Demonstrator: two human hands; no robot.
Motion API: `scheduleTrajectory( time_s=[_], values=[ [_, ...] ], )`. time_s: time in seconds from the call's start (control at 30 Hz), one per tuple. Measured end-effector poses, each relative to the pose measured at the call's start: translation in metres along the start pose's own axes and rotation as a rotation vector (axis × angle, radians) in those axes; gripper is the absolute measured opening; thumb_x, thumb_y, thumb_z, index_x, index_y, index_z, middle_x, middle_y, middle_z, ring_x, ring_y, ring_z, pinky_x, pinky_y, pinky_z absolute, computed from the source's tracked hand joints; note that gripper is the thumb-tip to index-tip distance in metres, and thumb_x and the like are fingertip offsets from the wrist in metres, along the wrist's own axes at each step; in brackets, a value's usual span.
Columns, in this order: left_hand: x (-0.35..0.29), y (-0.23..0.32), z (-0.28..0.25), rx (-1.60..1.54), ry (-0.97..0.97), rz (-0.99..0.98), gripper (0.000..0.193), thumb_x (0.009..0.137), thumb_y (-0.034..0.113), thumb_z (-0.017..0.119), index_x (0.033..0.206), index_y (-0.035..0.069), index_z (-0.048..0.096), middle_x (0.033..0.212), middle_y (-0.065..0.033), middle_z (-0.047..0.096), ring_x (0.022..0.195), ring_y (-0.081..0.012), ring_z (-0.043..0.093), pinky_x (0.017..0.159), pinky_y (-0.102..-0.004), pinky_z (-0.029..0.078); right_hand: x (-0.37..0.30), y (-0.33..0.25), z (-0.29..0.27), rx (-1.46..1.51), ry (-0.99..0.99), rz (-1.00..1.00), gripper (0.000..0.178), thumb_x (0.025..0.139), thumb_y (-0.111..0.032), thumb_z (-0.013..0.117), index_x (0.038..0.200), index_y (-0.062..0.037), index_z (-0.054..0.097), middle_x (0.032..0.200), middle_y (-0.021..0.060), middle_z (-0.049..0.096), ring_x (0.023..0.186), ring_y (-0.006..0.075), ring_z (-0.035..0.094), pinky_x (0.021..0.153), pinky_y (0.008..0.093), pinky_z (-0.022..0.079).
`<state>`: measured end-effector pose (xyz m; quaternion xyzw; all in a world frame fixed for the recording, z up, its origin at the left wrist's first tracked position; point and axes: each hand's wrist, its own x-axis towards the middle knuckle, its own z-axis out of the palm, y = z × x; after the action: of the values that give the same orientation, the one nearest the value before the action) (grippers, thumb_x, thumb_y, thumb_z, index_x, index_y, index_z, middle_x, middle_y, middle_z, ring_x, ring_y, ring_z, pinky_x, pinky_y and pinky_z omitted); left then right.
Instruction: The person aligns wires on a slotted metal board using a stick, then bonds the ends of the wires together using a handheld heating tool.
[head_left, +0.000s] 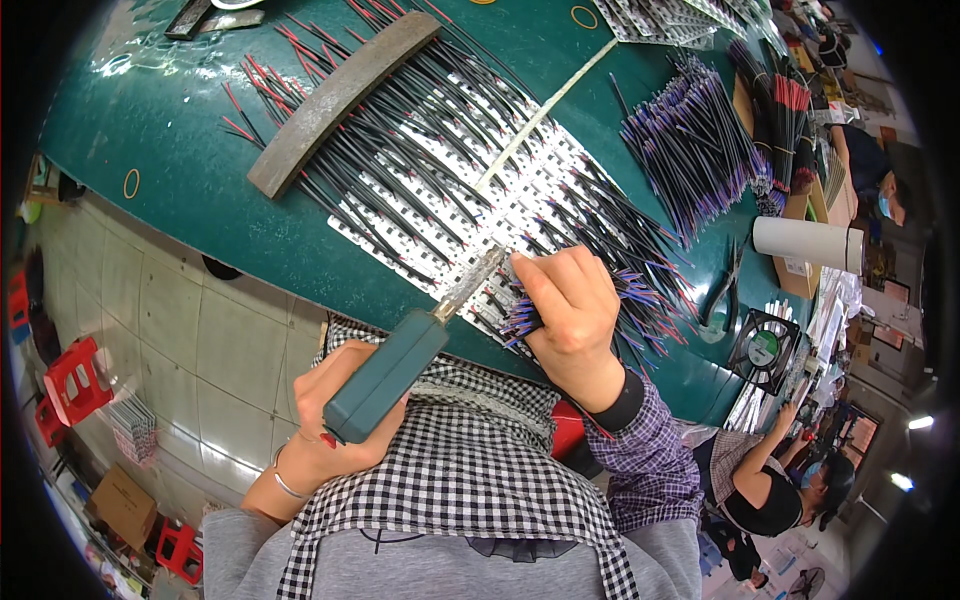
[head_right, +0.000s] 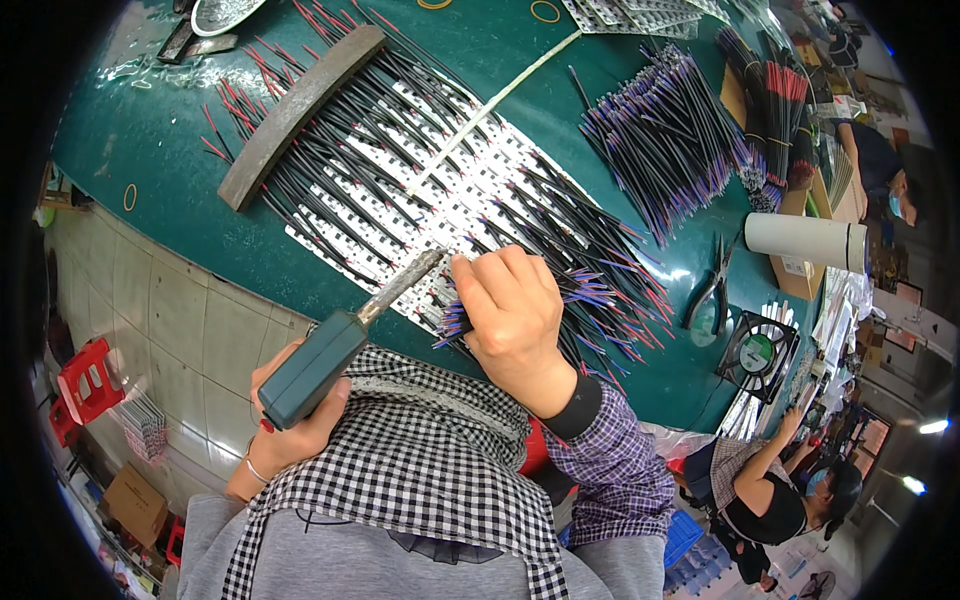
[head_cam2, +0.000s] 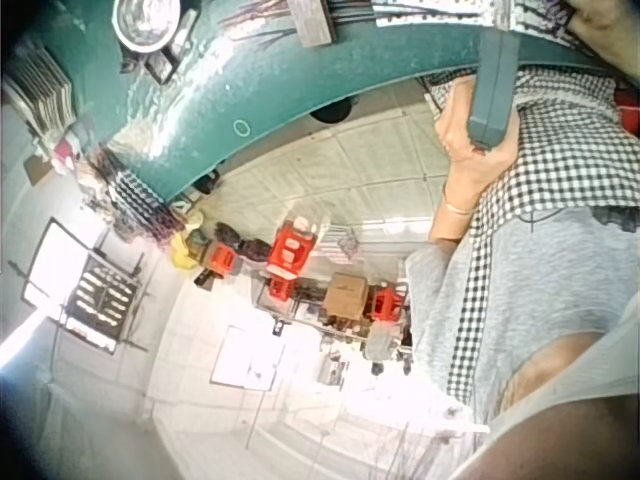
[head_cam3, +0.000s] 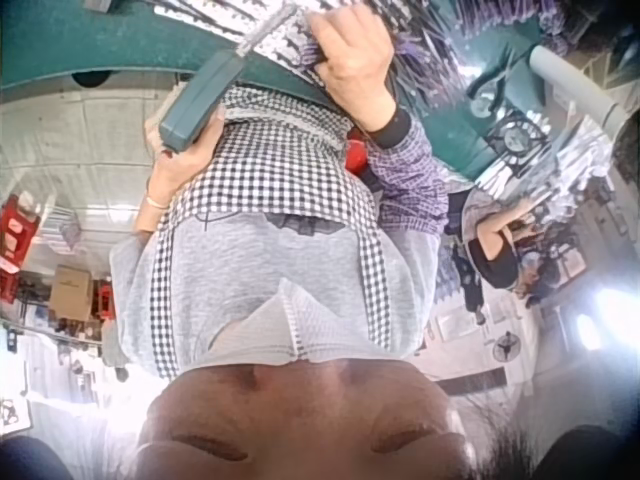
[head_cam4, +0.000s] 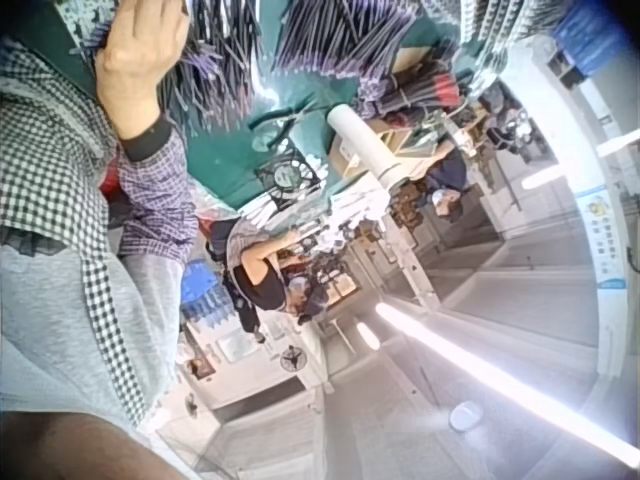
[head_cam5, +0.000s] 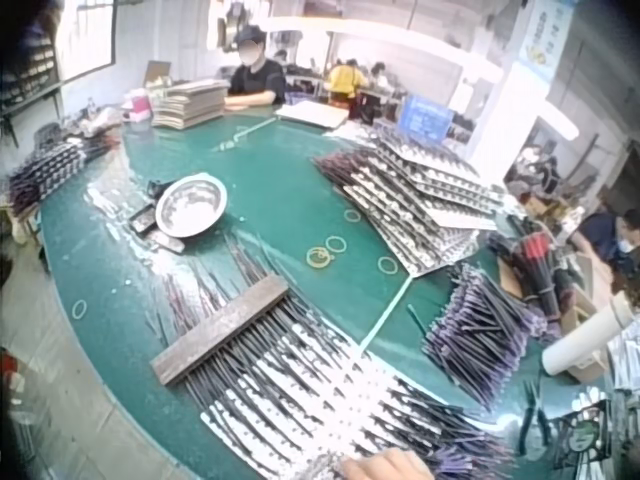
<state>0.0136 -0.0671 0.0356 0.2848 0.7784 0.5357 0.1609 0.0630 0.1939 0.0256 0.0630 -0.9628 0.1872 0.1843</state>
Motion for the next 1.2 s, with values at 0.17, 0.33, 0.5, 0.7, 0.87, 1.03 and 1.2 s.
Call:
scheduleTrajectory(
  time_s=[0.17, 0.33, 0.5, 0.7, 0.87, 1.03, 1.2],
  values=[
    [-0.003, 0.000, -0.003, 0.006, -0.052, -0.030, 0.027, 0.067, -0.004, 0.075, 0.092, -0.007, 0.067, 0.087, -0.0182, 0.068, 0.073, -0.0285, 0.070, 0.065, -0.0314, 0.055, 0.001, -0.003, 0.000, -0.058, -0.022, -0.045, 0.035, 0.068, -0.002, 0.066, 0.102, 0.0064, 0.070, 0.087, 0.0072, 0.059, 0.082, 0.0240, 0.059, 0.070, 0.0365, 0.046],
    [0.000, 0.000, 0.002, 0.004, 0.003, 0.054, 0.019, 0.077, -0.002, 0.074, 0.094, -0.008, 0.068, 0.082, -0.0148, 0.064, 0.065, -0.0248, 0.063, 0.058, -0.0310, 0.049, 0.001, -0.005, 0.000, -0.113, -0.036, -0.071, 0.029, 0.074, -0.005, 0.065, 0.101, 0.0066, 0.070, 0.088, 0.0066, 0.060, 0.083, 0.0227, 0.059, 0.071, 0.0357, 0.046],
    [-0.003, 0.004, -0.007, 0.016, -0.041, 0.025, 0.022, 0.074, -0.003, 0.075, 0.096, -0.006, 0.069, 0.086, -0.0175, 0.068, 0.069, -0.0279, 0.068, 0.061, -0.0327, 0.054, 0.001, -0.005, 0.000, -0.118, -0.040, -0.076, 0.029, 0.075, -0.006, 0.065, 0.101, 0.0065, 0.070, 0.089, 0.0065, 0.059, 0.082, 0.0226, 0.058, 0.071, 0.0357, 0.046],
    [-0.021, -0.010, -0.004, -0.039, 0.058, -0.012, 0.027, 0.076, -0.002, 0.076, 0.102, -0.007, 0.071, 0.092, -0.0194, 0.071, 0.075, -0.0300, 0.071, 0.066, -0.0342, 0.057, 0.000, -0.005, -0.004, -0.091, -0.068, -0.045, 0.033, 0.071, 0.000, 0.066, 0.104, 0.0052, 0.069, 0.091, 0.0080, 0.060, 0.083, 0.0239, 0.059, 0.069, 0.0358, 0.047],
    [-0.028, -0.012, -0.004, -0.130, 0.112, -0.106, 0.029, 0.078, 0.000, 0.076, 0.105, -0.007, 0.071, 0.092, -0.0182, 0.071, 0.074, -0.0267, 0.071, 0.066, -0.0334, 0.057, -0.001, -0.003, -0.015, 0.193, -0.031, 0.099, 0.049, 0.064, 0.008, 0.070, 0.112, -0.0017, 0.073, 0.093, 0.0106, 0.061, 0.085, 0.0250, 0.060, 0.068, 0.0360, 0.049],
    [-0.023, -0.017, -0.001, -0.075, 0.114, -0.021, 0.029, 0.078, 0.000, 0.076, 0.107, -0.005, 0.071, 0.090, -0.0152, 0.071, 0.070, -0.0251, 0.069, 0.064, -0.0316, 0.055, -0.002, -0.011, -0.004, 0.063, 0.031, 0.181, 0.068, 0.065, 0.010, 0.070, 0.132, -0.0040, 0.068, 0.095, 0.0100, 0.051, 0.084, 0.0233, 0.053, 0.065, 0.0342, 0.046],
    [-0.023, -0.016, -0.002, -0.070, 0.128, -0.039, 0.029, 0.078, 0.000, 0.076, 0.106, -0.005, 0.071, 0.089, -0.0152, 0.071, 0.071, -0.0253, 0.069, 0.065, -0.0321, 0.056, 0.000, -0.008, -0.013, -0.072, -0.078, 0.076, 0.070, 0.066, 0.014, 0.068, 0.133, -0.0055, 0.069, 0.091, 0.0067, 0.047, 0.077, 0.0210, 0.052, 0.067, 0.0322, 0.047]
  ],
)
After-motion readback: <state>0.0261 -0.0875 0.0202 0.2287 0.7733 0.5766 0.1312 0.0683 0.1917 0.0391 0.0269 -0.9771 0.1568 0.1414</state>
